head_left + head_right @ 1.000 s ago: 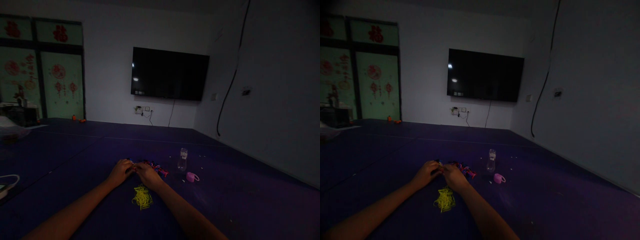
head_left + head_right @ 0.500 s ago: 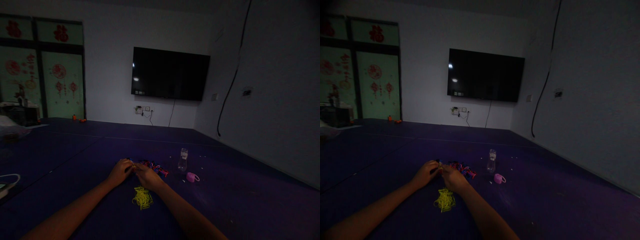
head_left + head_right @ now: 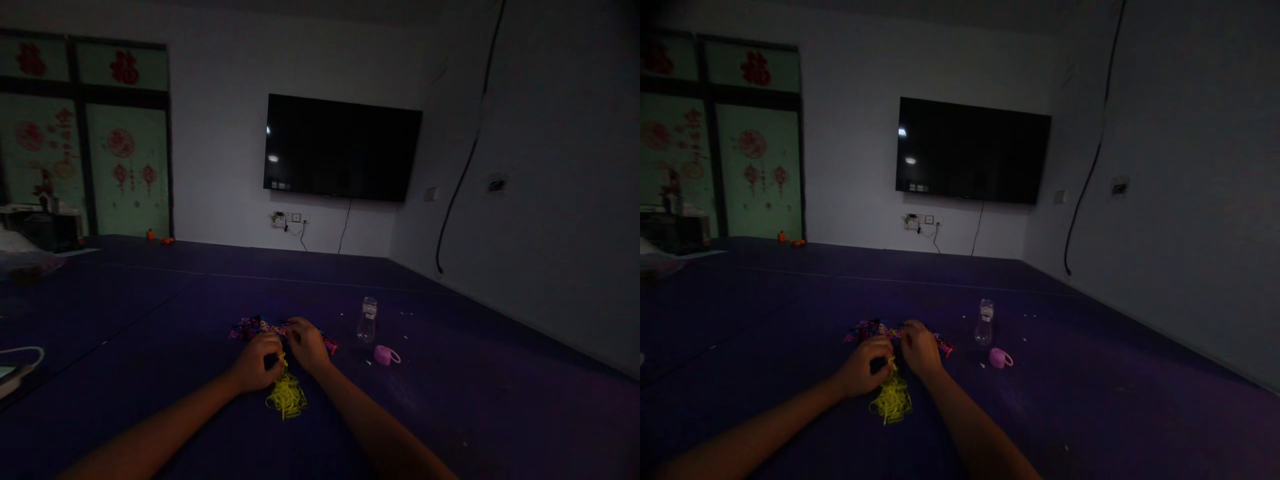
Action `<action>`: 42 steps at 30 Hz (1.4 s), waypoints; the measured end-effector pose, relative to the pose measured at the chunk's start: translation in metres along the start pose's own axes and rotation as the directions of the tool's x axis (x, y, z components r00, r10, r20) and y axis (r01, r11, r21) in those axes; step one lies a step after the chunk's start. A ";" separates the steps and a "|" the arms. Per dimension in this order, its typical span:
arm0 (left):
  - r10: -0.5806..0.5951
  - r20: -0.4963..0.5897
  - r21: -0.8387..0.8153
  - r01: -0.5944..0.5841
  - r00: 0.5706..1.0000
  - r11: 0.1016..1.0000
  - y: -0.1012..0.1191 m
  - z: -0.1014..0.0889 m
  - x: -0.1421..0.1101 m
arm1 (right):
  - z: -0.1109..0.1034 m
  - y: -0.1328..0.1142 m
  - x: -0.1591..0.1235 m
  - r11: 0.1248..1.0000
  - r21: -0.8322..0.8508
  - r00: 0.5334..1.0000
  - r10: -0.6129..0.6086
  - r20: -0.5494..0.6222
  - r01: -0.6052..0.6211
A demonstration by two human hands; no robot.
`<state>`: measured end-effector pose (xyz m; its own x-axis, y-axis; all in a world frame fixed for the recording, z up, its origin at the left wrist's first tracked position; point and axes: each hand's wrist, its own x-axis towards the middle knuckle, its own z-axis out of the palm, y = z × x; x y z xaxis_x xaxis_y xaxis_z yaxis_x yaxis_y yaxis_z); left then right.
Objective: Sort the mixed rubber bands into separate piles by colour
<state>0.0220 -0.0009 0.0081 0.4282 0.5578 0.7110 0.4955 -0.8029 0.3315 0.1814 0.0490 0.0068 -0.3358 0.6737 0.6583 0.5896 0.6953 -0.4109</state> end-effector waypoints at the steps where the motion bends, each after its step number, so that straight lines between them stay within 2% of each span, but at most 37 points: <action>1: 0.013 0.015 -0.030 -0.012 1.000 0.999 0.003 0.000 0.000 | 0.000 0.000 0.000 1.000 -0.007 1.000 0.006 0.005 -0.006; 4: -0.003 0.059 -0.136 0.011 0.998 0.991 0.009 -0.003 0.001 | 0.000 -0.001 0.001 1.000 -0.016 1.000 0.011 0.022 -0.011; 9: -0.179 0.084 -0.241 0.194 0.980 0.951 0.010 -0.005 0.004 | 0.001 0.001 0.001 0.999 -0.049 0.998 0.007 0.064 -0.004; 18: -0.265 0.140 -0.343 0.298 0.954 0.891 0.003 0.002 0.004 | 0.003 0.003 0.002 0.979 -0.203 0.986 0.021 0.167 0.013; 23: -0.323 0.167 -0.372 0.363 0.931 0.854 0.002 0.002 0.005 | 0.004 0.005 0.003 0.976 -0.199 0.977 -0.043 0.208 0.085; 25: -0.344 0.142 -0.369 0.372 0.928 0.852 0.002 0.002 0.005 | 0.004 0.005 0.003 0.968 -0.218 0.966 -0.069 0.249 0.125; 27: -0.386 0.029 -0.320 0.374 0.922 0.871 0.000 -0.001 0.006 | 0.004 0.005 0.002 0.956 -0.251 0.955 -0.078 0.286 0.153; 29: -0.409 -0.158 -0.197 0.377 0.899 0.905 -0.007 -0.006 0.005 | 0.004 0.006 0.002 0.947 -0.275 0.951 -0.078 0.298 0.164; 30: -0.398 -0.249 -0.114 0.382 0.883 0.917 -0.011 -0.010 0.005 | 0.004 0.006 0.002 0.946 -0.282 0.952 -0.076 0.295 0.163; 32: -0.330 -0.341 0.076 0.376 0.880 0.923 -0.023 -0.018 0.004 | 0.004 0.006 0.002 0.945 -0.286 0.955 -0.072 0.288 0.158; 34: -0.277 -0.349 0.207 0.362 0.895 0.909 -0.036 -0.024 0.004 | 0.004 0.006 0.002 0.946 -0.286 0.954 -0.067 0.291 0.154; 37: -0.247 -0.255 0.324 0.323 0.935 0.889 -0.048 -0.027 0.003 | 0.003 0.004 0.002 0.946 -0.297 0.958 -0.046 0.283 0.133; 42: -0.217 -0.088 0.408 0.234 0.972 0.882 -0.046 -0.020 0.002 | 0.001 0.002 0.002 0.936 -0.353 0.979 0.063 0.194 0.009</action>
<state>-0.0151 0.0327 0.0066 0.2422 0.6977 0.6742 0.8460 -0.4921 0.2053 0.1811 0.0524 0.0069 -0.4335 0.7521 0.4963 0.8077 0.5685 -0.1560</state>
